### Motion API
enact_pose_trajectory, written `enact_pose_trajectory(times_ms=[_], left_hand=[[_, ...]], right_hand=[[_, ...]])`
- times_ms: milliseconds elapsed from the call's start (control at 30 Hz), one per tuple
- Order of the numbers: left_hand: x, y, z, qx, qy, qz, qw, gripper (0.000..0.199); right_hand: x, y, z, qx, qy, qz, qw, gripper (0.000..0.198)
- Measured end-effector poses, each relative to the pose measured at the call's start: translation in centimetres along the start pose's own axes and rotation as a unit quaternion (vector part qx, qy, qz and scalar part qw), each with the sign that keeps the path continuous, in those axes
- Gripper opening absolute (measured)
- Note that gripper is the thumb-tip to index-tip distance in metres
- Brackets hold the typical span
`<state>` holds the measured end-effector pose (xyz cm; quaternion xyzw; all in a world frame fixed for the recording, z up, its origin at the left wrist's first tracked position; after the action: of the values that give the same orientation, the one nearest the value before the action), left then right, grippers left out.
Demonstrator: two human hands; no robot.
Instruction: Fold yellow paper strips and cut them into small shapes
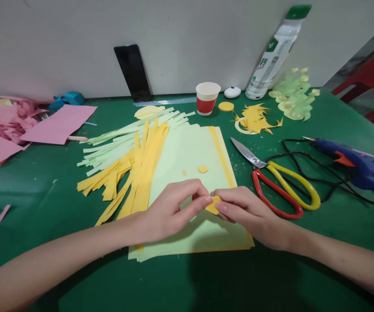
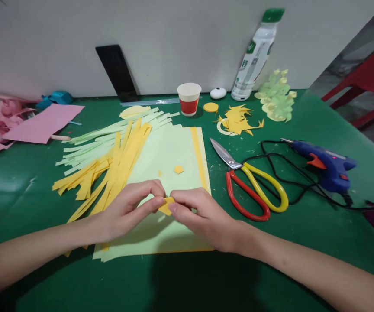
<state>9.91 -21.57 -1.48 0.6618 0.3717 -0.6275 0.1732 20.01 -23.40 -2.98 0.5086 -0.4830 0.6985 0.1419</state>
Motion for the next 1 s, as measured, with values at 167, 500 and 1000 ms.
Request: enact_pose_trajectory(times_ms=[167,500,1000], left_hand=[[2.7,0.4,0.8,0.047,-0.031,0.021,0.998,0.024],[4.1,-0.4,0.9,-0.040,-0.071,0.101,0.992,0.024],[5.2,0.0,0.9,-0.074,-0.084,0.170,0.979,0.009]], right_hand=[[-1.6,1.7,-0.5,0.026,-0.014,-0.031,0.999,0.031],[-3.0,1.2,-0.1,-0.148,-0.008,-0.043,0.988,0.027],[-1.2,0.4,0.5,-0.226,-0.104,0.220,0.943,0.016]])
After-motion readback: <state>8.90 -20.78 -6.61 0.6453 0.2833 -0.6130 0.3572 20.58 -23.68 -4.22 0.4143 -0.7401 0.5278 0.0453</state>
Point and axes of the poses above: each hand's wrist, its own z-axis away from the middle knuckle, its own y-axis out of the palm, x = y × z, the point moved 6 cm from there along -z, towards the middle knuckle, and after that the axes turned 15 degrees about z, right-handed, at the moved point
